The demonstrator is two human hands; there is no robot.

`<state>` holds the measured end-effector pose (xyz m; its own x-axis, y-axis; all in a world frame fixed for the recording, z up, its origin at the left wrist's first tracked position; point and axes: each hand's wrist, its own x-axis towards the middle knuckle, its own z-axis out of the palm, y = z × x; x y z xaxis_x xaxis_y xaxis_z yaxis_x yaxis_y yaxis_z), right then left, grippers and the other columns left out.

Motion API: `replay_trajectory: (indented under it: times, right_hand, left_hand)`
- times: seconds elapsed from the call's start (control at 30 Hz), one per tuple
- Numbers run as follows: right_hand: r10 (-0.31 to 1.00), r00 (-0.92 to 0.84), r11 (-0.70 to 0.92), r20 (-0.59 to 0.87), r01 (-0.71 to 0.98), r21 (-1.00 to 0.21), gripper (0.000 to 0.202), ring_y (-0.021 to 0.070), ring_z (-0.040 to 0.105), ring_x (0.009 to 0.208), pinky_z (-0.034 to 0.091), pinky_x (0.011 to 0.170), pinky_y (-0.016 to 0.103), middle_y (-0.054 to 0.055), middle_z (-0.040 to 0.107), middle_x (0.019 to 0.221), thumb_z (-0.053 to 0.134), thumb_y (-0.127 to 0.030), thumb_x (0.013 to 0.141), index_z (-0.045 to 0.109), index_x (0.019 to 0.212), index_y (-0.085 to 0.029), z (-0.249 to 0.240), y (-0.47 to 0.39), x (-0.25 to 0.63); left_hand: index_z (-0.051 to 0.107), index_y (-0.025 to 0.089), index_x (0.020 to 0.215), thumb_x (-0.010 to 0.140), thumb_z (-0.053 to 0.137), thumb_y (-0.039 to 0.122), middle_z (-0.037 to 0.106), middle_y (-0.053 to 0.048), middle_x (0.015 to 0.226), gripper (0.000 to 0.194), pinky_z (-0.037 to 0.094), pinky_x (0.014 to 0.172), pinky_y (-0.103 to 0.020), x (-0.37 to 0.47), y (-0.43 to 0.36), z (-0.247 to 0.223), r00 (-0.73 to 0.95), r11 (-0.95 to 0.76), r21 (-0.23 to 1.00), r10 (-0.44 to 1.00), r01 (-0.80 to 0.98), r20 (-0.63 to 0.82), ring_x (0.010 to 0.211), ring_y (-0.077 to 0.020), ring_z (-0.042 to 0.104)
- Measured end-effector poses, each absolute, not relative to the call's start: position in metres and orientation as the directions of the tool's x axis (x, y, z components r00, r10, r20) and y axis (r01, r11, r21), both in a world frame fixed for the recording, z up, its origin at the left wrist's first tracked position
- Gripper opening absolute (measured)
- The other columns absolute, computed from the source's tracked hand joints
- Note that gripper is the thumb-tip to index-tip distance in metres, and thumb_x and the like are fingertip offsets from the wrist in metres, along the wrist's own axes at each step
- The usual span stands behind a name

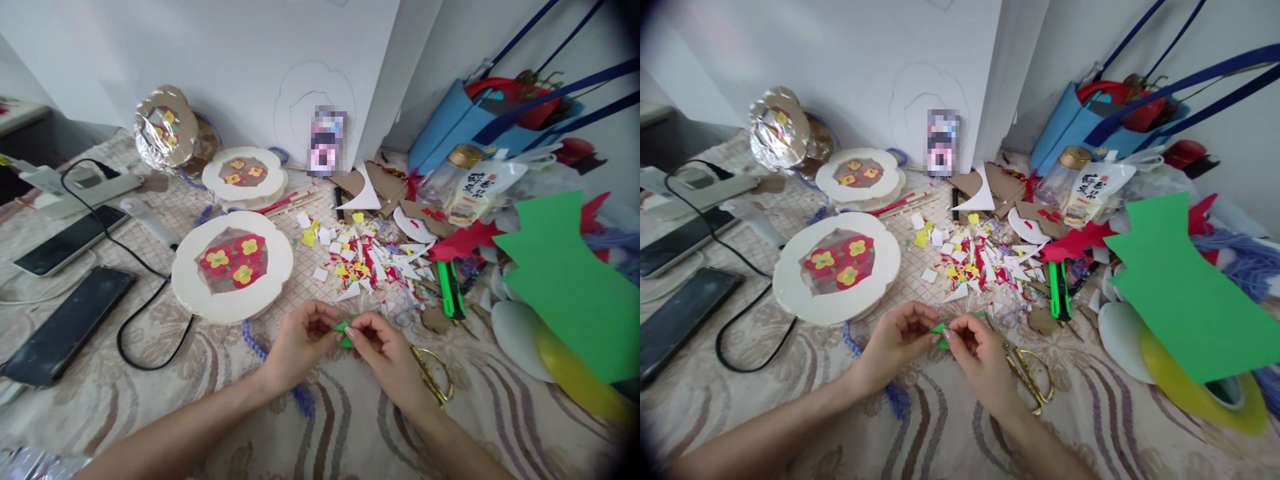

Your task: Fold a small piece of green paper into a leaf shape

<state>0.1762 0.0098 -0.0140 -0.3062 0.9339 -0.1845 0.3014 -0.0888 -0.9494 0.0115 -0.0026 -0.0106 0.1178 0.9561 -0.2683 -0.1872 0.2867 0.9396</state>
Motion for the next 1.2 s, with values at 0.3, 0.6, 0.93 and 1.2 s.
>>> replay_trajectory:
  times: [0.3,0.6,0.93,1.2]
  right_hand:
    - [0.92,-0.287,-0.257,-0.266,0.071,-0.964,0.042,0.0149,0.055,0.057,0.044,0.05,0.025,0.003,0.06,0.068,0.034,-0.052,0.091,0.06,0.084,-0.019,-0.017,0.012,0.18]
    - [0.864,-0.382,-0.235,-0.327,0.267,-0.935,0.026,0.0096,0.047,0.049,0.036,0.044,0.02,-0.004,0.05,0.056,0.063,-0.042,0.077,0.052,0.075,-0.019,-0.003,0.012,0.178]
    - [0.866,-0.377,-0.224,-0.327,0.292,-0.93,0.021,0.008,0.045,0.045,0.036,0.042,0.018,-0.005,0.049,0.053,0.057,-0.037,0.082,0.049,0.074,-0.018,-0.008,0.011,0.177]
    - [0.862,-0.381,-0.254,-0.335,0.248,-0.935,0.023,0.0076,0.044,0.043,0.035,0.039,0.018,-0.006,0.049,0.052,0.058,-0.039,0.081,0.049,0.074,-0.019,-0.013,0.011,0.177]
  left_hand:
    - [0.057,0.013,0.082,0.068,0.073,0.025,0.061,-0.001,0.071,0.025,0.046,0.064,-0.024,0.008,0.001,-0.009,0.09,0.3,0.924,0.954,-0.236,-0.286,0.067,-0.0108,0.057]
    - [0.057,0.013,0.082,0.067,0.074,0.024,0.062,-0.002,0.072,0.025,0.046,0.064,-0.024,0.007,0.001,-0.006,0.077,0.296,0.925,0.955,-0.239,-0.286,0.068,-0.0114,0.058]
    - [0.056,0.013,0.083,0.068,0.074,0.025,0.063,-0.002,0.073,0.026,0.046,0.066,-0.024,0.007,0.001,-0.007,0.068,0.294,0.922,0.956,-0.252,-0.286,0.069,-0.0117,0.058]
    - [0.056,0.014,0.082,0.067,0.074,0.026,0.063,-0.002,0.073,0.026,0.045,0.066,-0.024,0.007,0.001,-0.007,0.062,0.289,0.923,0.957,-0.255,-0.283,0.069,-0.0118,0.058]
